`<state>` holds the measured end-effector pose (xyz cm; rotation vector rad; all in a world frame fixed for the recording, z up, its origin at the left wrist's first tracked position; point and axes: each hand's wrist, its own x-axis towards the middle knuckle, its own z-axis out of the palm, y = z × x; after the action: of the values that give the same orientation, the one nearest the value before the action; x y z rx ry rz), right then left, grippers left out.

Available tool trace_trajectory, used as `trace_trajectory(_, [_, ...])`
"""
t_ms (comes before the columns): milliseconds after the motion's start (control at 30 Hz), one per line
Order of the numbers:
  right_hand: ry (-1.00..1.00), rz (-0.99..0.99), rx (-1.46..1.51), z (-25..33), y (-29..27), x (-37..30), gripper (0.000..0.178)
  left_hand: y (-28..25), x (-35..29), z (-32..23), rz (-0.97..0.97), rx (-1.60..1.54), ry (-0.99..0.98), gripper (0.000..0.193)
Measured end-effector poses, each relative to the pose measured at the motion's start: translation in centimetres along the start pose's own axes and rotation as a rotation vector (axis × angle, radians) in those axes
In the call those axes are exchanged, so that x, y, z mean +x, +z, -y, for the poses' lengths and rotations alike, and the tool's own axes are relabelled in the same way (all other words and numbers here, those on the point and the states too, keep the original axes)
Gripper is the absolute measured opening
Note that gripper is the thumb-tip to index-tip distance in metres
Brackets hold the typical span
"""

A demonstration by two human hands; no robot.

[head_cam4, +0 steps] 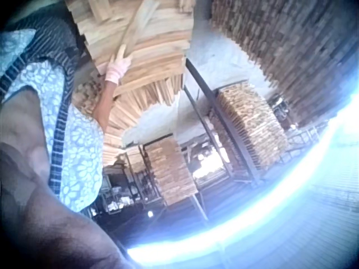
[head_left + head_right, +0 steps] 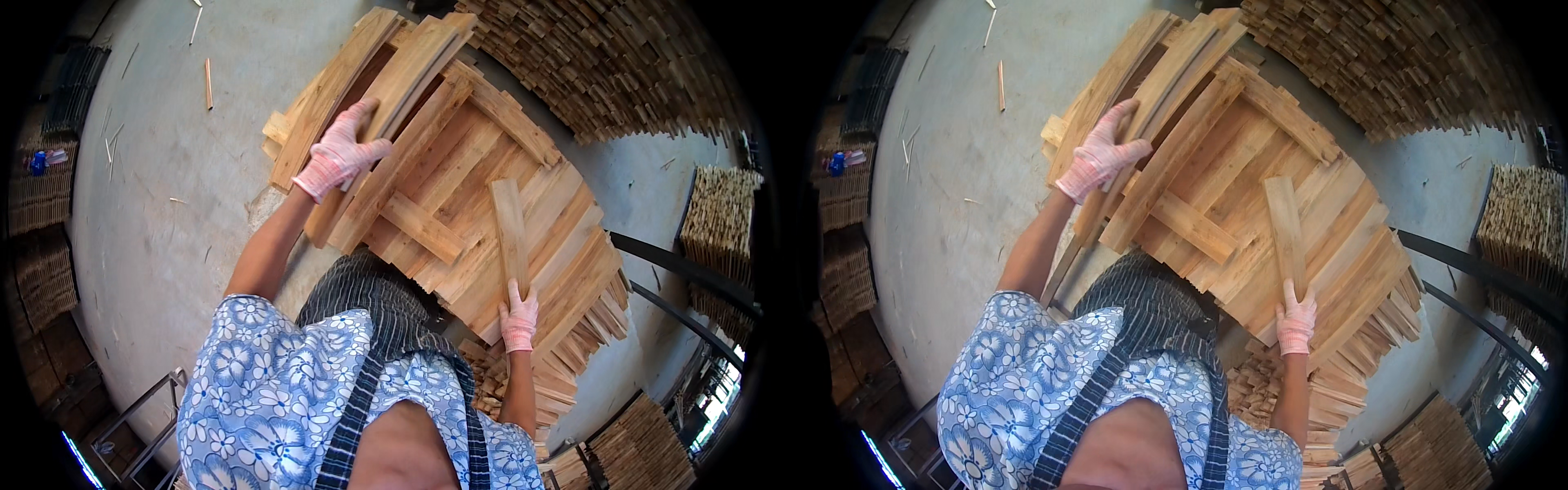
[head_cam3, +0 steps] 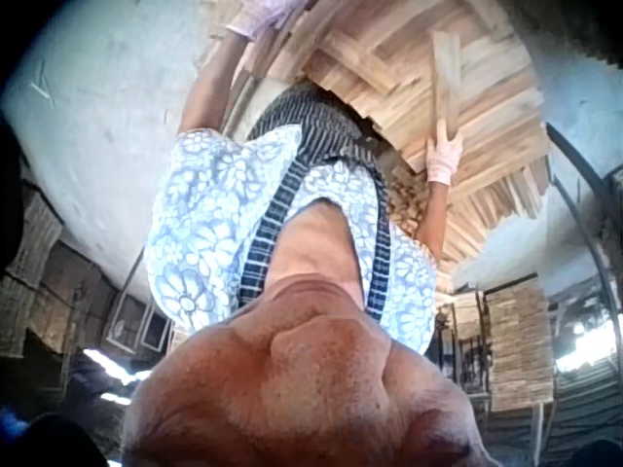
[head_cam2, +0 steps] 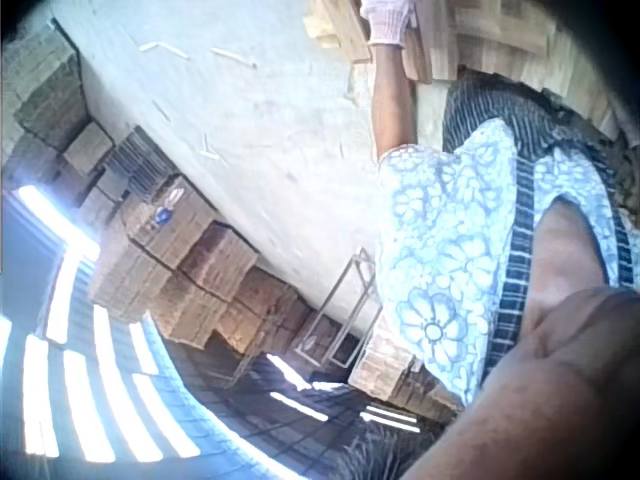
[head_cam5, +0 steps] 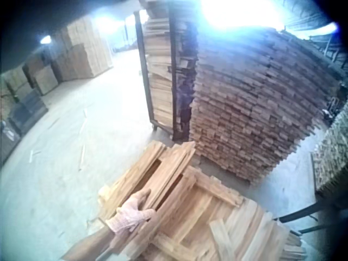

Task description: The person lifts stacks of wooden planks from a metal rack and places them onto a wooden pallet on the floor. They repeat this process, moving wood from the rack to the pallet and occasionally adjusting the planks on the pallet.

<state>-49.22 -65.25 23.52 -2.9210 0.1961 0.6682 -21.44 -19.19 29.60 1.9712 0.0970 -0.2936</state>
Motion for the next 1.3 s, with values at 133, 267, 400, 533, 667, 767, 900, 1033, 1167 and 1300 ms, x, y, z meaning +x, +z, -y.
trace_trajectory(133, [0.101,-0.025,0.018,1.0,0.7,0.2,0.077,7.7,-2.0,1.3,-0.034,0.563,-0.06,0.085])
trace_trajectory(267, [0.171,-0.081,-0.056,1.7,1.9,0.8,0.082,10.9,-2.8,2.4,-0.062,0.763,-0.08,0.079])
trace_trajectory(400, [0.196,-0.08,-0.104,1.7,2.7,1.3,0.083,7.5,-2.1,2.4,-0.073,0.745,-0.091,0.071])
trace_trajectory(533, [0.179,-0.085,-0.085,1.3,3.0,1.4,0.083,4.2,1.5,2.5,-0.169,0.791,-0.027,0.076])
trace_trajectory(667, [0.165,-0.094,-0.07,1.1,3.0,1.3,0.082,3.6,6.0,3.5,-0.107,0.857,-0.111,0.078])
trace_trajectory(767, [0.151,-0.132,-0.091,1.3,3.2,1.3,0.081,3.5,7.3,3.5,-0.077,0.798,-0.191,0.077])
trace_trajectory(900, [0.163,-0.118,-0.065,1.1,3.5,1.2,0.079,3.4,6.4,1.7,-0.122,0.871,-0.173,0.072])
trace_trajectory(1033, [0.204,-0.12,-0.098,0.4,4.0,1.2,0.08,6.3,2.9,-0.1,-0.199,0.824,-0.017,0.065])
trace_trajectory(1167, [0.2,-0.111,-0.095,-0.1,4.5,1.2,0.082,10.1,-1.6,0.3,0.044,0.859,0.004,0.058])
trace_trajectory(1300, [0.185,-0.144,-0.1,0.0,4.8,1.6,0.082,8.8,0.1,2.0,0.009,0.812,0.097,0.064])
